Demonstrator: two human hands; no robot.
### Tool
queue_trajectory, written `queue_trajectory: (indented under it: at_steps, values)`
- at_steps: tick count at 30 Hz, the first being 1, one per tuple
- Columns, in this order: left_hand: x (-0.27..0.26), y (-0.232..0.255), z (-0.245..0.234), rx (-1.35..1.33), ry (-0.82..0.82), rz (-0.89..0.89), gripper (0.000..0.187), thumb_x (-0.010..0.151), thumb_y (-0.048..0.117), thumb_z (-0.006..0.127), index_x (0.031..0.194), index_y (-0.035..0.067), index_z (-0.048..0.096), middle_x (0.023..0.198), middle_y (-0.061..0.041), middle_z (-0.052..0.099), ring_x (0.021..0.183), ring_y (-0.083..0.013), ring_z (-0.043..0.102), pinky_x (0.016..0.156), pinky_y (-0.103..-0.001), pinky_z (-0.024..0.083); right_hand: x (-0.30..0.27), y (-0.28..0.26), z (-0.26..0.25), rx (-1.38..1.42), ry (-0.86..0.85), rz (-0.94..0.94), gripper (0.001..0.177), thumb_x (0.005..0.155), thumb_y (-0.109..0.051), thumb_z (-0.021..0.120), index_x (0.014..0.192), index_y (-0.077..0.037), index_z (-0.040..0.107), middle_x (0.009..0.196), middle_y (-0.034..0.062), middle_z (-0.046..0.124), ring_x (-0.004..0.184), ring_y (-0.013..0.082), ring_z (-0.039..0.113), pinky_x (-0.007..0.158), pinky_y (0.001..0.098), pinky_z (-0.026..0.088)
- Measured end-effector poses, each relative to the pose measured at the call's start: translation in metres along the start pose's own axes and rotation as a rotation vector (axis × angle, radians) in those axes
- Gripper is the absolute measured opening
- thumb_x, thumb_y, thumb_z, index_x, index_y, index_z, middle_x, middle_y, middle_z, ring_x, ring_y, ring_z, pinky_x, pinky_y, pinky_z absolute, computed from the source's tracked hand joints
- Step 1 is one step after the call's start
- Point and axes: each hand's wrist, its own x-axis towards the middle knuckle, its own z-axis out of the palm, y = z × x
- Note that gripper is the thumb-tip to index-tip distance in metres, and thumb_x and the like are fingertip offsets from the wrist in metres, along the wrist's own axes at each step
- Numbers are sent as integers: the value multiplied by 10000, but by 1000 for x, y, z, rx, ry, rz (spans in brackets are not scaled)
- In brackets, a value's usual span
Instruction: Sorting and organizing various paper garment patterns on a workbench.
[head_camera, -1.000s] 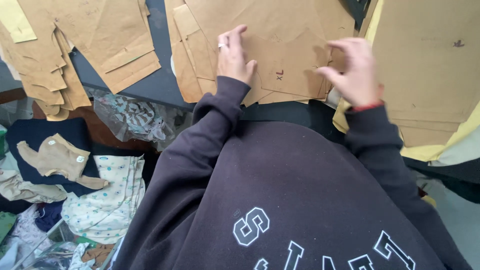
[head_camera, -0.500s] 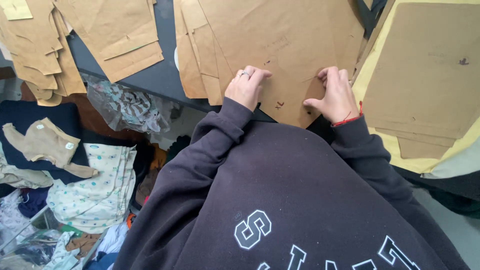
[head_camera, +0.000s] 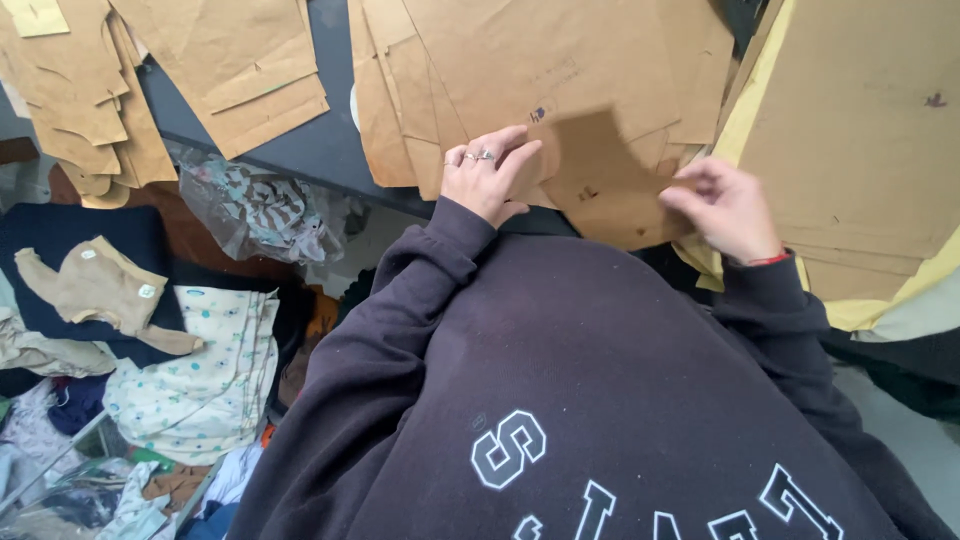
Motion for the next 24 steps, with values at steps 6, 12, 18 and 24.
queue_trajectory:
  at_steps: [6,12,18,24]
  values:
    - [-8,-5,14,13,125,33,721,787,176,889,1478,207,681,1663,11,506,1435,-192,601,1155,-402,472,1,88,-94,-221,687,-320,481,1016,265,717,1431,41,628,1220,137,622,844,160,514,743,297,516]
    - [-1,-19,12,-98,36,83,396,946,71,690,1335,116,744,1578,-90,610,1467,-295,597,1175,-389,507,1,42,-73,-541,933,-452,646,910,252,794,1459,11,553,1390,233,561,1255,420,588,1029,537,511]
    - [13,17,-71,-151,314,143,68,951,129,745,982,178,778,1050,109,812,954,-125,751,1046,-362,540,43,-35,3,382,103,-202,754,1071,-500,465,1628,-10,332,1480,207,565,1243,257,664,937,346,613]
    - [-14,8,-72,-594,504,11,167,911,55,892,888,209,831,1489,28,455,1538,-282,389,1464,-566,86,52,-95,36,481,-225,16,941,1042,-501,586,1730,24,217,1457,166,672,1115,163,748,764,218,641]
